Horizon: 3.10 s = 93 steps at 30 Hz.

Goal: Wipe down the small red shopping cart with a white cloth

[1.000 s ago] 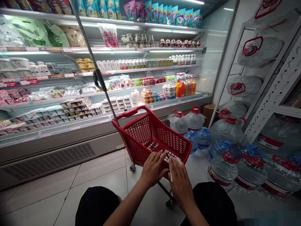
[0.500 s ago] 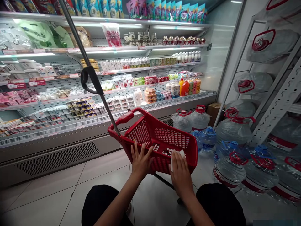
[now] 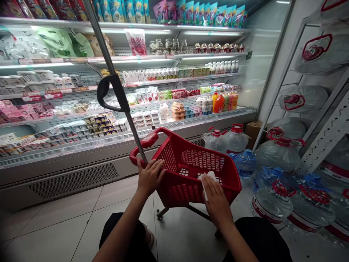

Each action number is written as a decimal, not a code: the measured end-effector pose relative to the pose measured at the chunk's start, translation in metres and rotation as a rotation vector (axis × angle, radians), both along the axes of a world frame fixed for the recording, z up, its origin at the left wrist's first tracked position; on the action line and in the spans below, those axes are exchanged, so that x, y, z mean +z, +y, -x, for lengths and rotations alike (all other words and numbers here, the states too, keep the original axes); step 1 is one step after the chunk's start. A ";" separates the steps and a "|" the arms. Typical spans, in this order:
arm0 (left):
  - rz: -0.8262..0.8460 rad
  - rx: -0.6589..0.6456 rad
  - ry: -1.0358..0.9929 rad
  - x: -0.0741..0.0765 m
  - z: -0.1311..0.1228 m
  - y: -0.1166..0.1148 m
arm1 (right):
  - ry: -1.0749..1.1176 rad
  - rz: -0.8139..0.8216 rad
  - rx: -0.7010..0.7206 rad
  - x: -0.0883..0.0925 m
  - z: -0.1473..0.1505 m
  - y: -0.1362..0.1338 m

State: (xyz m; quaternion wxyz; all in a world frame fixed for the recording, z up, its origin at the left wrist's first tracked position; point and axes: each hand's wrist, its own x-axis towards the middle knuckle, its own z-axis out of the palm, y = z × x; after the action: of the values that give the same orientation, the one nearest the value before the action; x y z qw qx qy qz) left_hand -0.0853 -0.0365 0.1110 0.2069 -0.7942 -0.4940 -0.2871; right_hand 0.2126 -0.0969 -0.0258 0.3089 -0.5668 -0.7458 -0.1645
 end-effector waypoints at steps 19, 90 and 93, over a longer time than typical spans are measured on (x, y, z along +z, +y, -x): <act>-0.130 -0.047 0.099 -0.003 -0.049 -0.032 | 0.184 -0.014 0.308 0.059 0.086 0.028; 0.004 -0.044 0.164 -0.060 -0.077 -0.028 | 0.115 -0.127 0.187 0.040 0.072 0.019; 0.031 -0.053 0.189 -0.056 -0.066 -0.024 | 0.091 -0.105 0.208 0.039 0.056 0.018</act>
State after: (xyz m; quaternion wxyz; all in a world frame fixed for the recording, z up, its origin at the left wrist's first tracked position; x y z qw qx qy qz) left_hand -0.0192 -0.0602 0.0547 0.2326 -0.8337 -0.4554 -0.2085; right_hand 0.1565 -0.0789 0.0132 0.3870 -0.4761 -0.7763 -0.1446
